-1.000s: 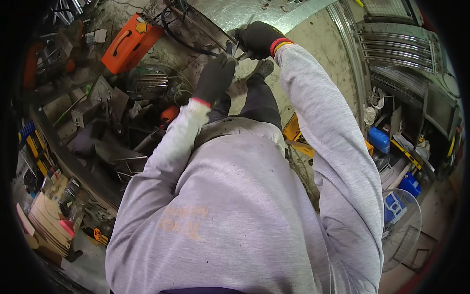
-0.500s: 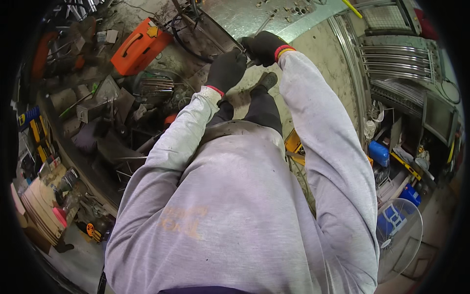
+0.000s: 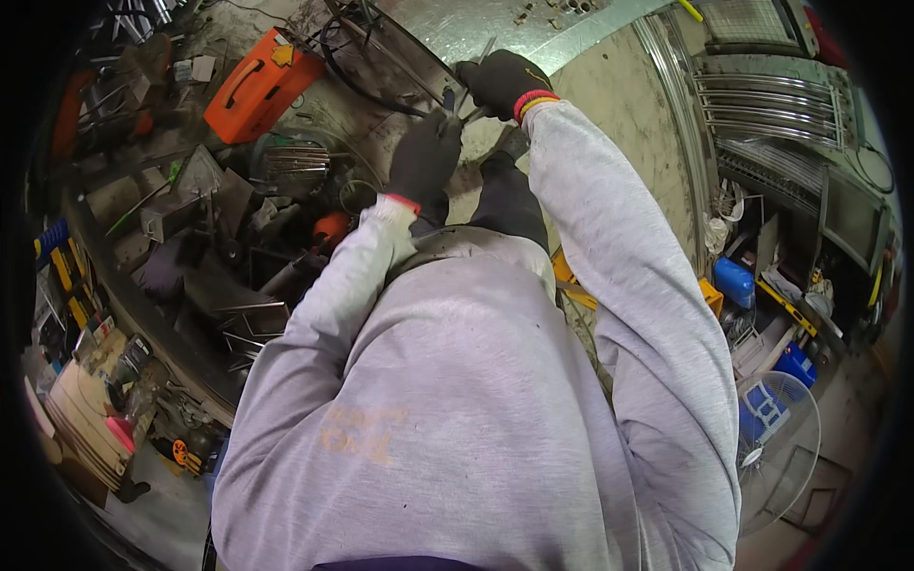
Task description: The person deburrs and smooths the edges of a metal pipe fitting with a hand file.
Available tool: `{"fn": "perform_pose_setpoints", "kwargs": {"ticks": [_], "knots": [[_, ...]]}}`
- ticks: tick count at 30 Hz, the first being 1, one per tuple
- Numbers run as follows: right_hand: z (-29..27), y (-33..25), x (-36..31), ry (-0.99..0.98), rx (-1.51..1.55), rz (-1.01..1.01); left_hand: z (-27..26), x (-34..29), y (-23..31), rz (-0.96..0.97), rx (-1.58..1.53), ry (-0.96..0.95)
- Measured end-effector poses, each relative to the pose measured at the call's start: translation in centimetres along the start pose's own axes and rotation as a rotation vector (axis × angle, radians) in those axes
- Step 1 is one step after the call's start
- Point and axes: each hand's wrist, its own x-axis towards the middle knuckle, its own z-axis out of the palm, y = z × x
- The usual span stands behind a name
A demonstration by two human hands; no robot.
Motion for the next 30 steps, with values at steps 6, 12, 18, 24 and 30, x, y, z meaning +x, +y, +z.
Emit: {"fn": "perform_pose_setpoints", "kwargs": {"ticks": [6, 12, 18, 24, 30], "knots": [[-0.7, -1.9, -0.7, -0.033, 0.264, 0.163, -0.5, 3.3, 1.1, 0.149, 0.443, 0.113], [-1.6, -2.7, -2.1, -0.036, 0.327, 0.17, -1.4, -0.1, -0.1, -0.078, 0.046, -0.058], [-1.0, -0.6, 0.0, -0.086, 0.131, -0.073, -0.1, 4.4, 1.8, 0.191, 0.443, 0.132], [-1.3, -2.9, -1.4, -0.069, 0.398, 0.238, -0.4, -0.1, -0.1, -0.026, 0.228, 0.077], [-0.9, -0.3, 1.0, -0.05, 0.052, -0.27, -1.5, 4.4, 1.5, 0.175, 0.576, 0.071]]}}
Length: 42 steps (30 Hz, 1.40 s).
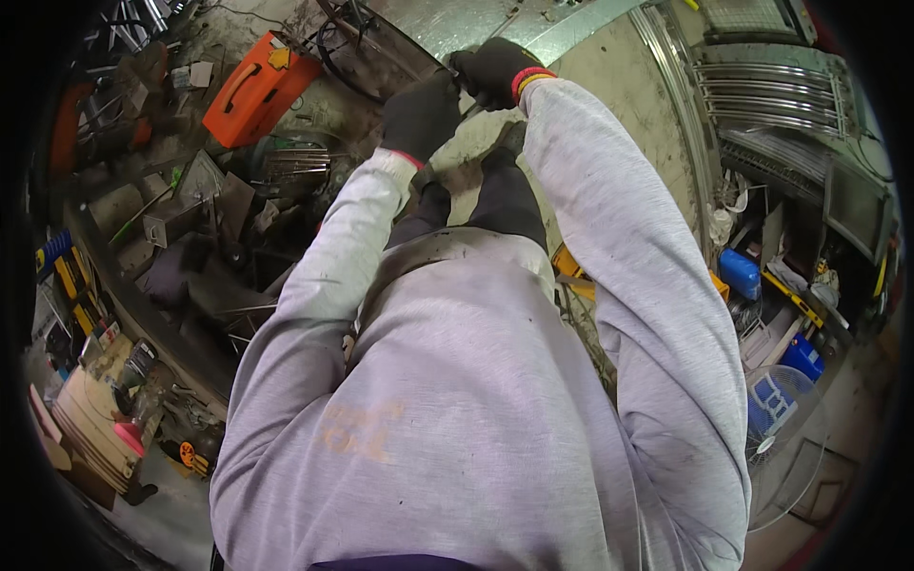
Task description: The person deburrs and smooths the edges of a metal pipe fitting with a hand file.
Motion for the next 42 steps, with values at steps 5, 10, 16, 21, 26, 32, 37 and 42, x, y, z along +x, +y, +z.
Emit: {"fn": "perform_pose_setpoints", "kwargs": {"ticks": [5, 10, 16, 21, 26, 32, 37, 42], "knots": [[-0.5, 1.0, -1.3, -0.035, -0.032, -0.055, 0.4, -0.2, 1.3, -0.035, -0.094, -0.045], [0.0, -1.3, -1.5, -0.102, -0.068, 0.13, 1.1, -0.7, 0.6, -0.116, -0.229, -0.017], [-0.5, -1.1, -1.8, -0.165, -0.089, 0.163, 1.4, 0.1, -0.4, -0.073, -0.336, -0.049], [0.7, -0.2, -0.8, -0.093, -0.647, -0.184, 2.2, -1.1, -1.2, -0.116, -0.357, -0.042], [-0.3, -1.5, -1.2, -0.152, -0.43, -0.038, 1.7, -6.0, -1.5, -0.234, -0.666, -0.171], [-0.5, 1.4, -0.6, 0.028, -0.716, -0.59, 0.6, -2.4, 0.5, -0.098, -0.123, 0.013], [-0.1, -1.3, -1.1, -0.068, 0.25, 0.383, 0.7, -1.3, 0.5, -0.093, -0.172, 0.008], [0.0, -2.5, -1.9, -0.01, 0.283, 0.42, 1.1, -5.7, -0.5, -0.271, -0.526, -0.136]]}}
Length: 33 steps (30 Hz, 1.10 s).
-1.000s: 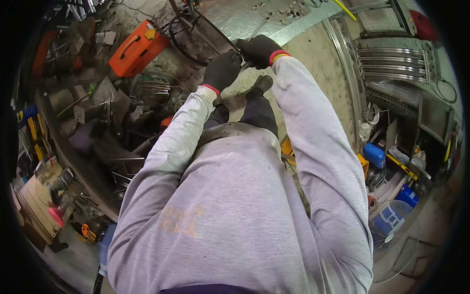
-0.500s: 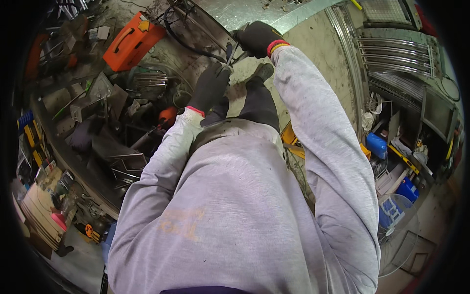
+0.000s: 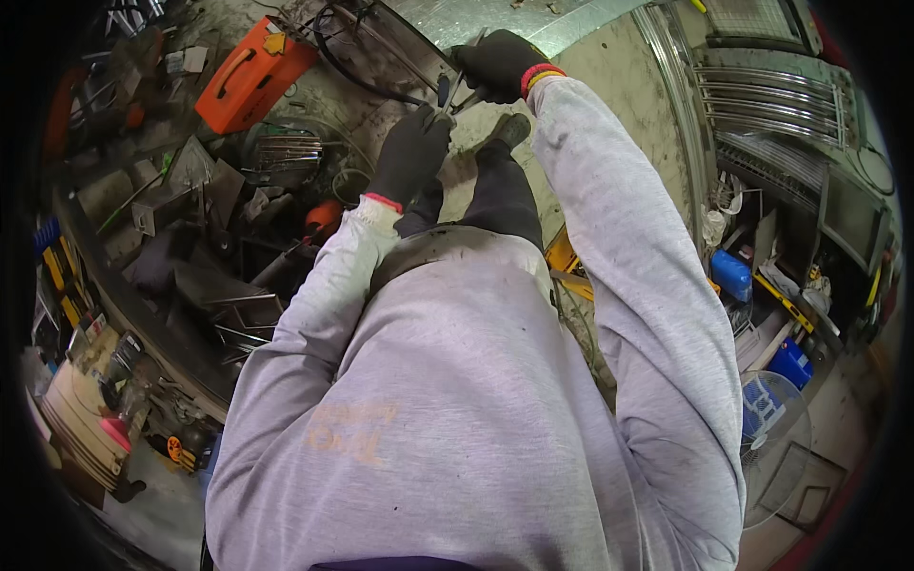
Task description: The person deburrs and smooths the edges of a metal pipe fitting with a hand file.
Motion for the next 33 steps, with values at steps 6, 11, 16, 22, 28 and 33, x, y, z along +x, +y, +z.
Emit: {"fn": "perform_pose_setpoints", "kwargs": {"ticks": [6, 11, 16, 22, 28, 33], "knots": [[0.1, -0.6, 0.3, -0.022, 0.082, 0.01, -0.3, 3.9, 1.7, 0.189, 0.423, 0.187], [0.1, -0.9, -0.4, -0.042, 0.238, 0.075, 0.1, 3.0, 1.1, 0.237, 0.337, 0.214], [-0.1, 0.0, 0.1, 0.016, 0.2, 0.024, -1.2, 0.2, 0.9, -0.029, -0.105, -0.077], [0.0, -1.1, 0.5, -0.067, 0.137, 0.093, -0.1, 5.2, 3.0, 0.244, 0.426, 0.187], [0.2, 0.0, 1.6, -0.027, 0.195, 0.101, 0.2, 1.9, -1.4, 0.302, 0.171, 0.024], [0.0, -0.2, 0.9, -0.043, 0.123, 0.081, -0.7, 2.6, 1.7, 0.211, 0.328, 0.12]]}}
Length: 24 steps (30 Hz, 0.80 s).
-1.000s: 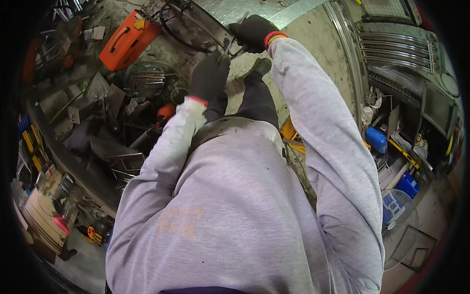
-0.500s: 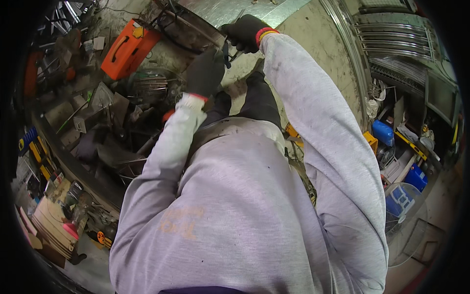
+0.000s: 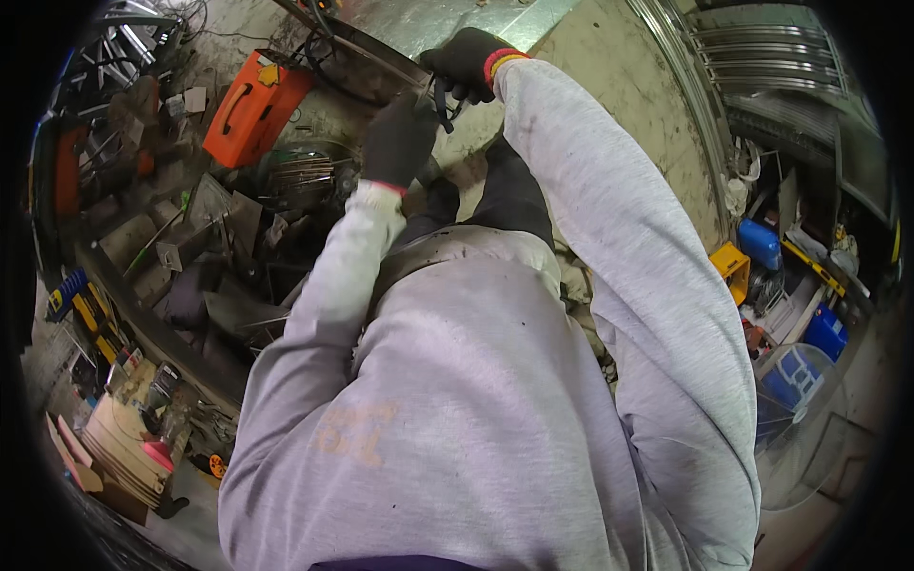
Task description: The person deburrs and smooths the edges of a metal pipe fitting with a hand file.
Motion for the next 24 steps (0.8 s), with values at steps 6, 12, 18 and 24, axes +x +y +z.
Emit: {"fn": "perform_pose_setpoints", "kwargs": {"ticks": [6, 12, 18, 24], "knots": [[0.0, -0.9, -0.4, -0.007, -0.006, 0.012, 1.1, 1.5, 0.3, -0.079, -0.051, -0.004], [-0.2, -0.2, 0.2, 0.043, -0.011, 0.016, 0.4, -3.3, -1.1, -0.173, -0.421, -0.133], [-0.3, -0.3, 0.8, 0.001, 0.038, 0.045, -0.3, 2.1, 0.9, 0.018, 0.118, 0.018], [-0.9, 0.2, -0.3, -0.052, 0.04, -0.01, -1.2, 2.7, 0.6, -0.033, 0.066, -0.037]]}}
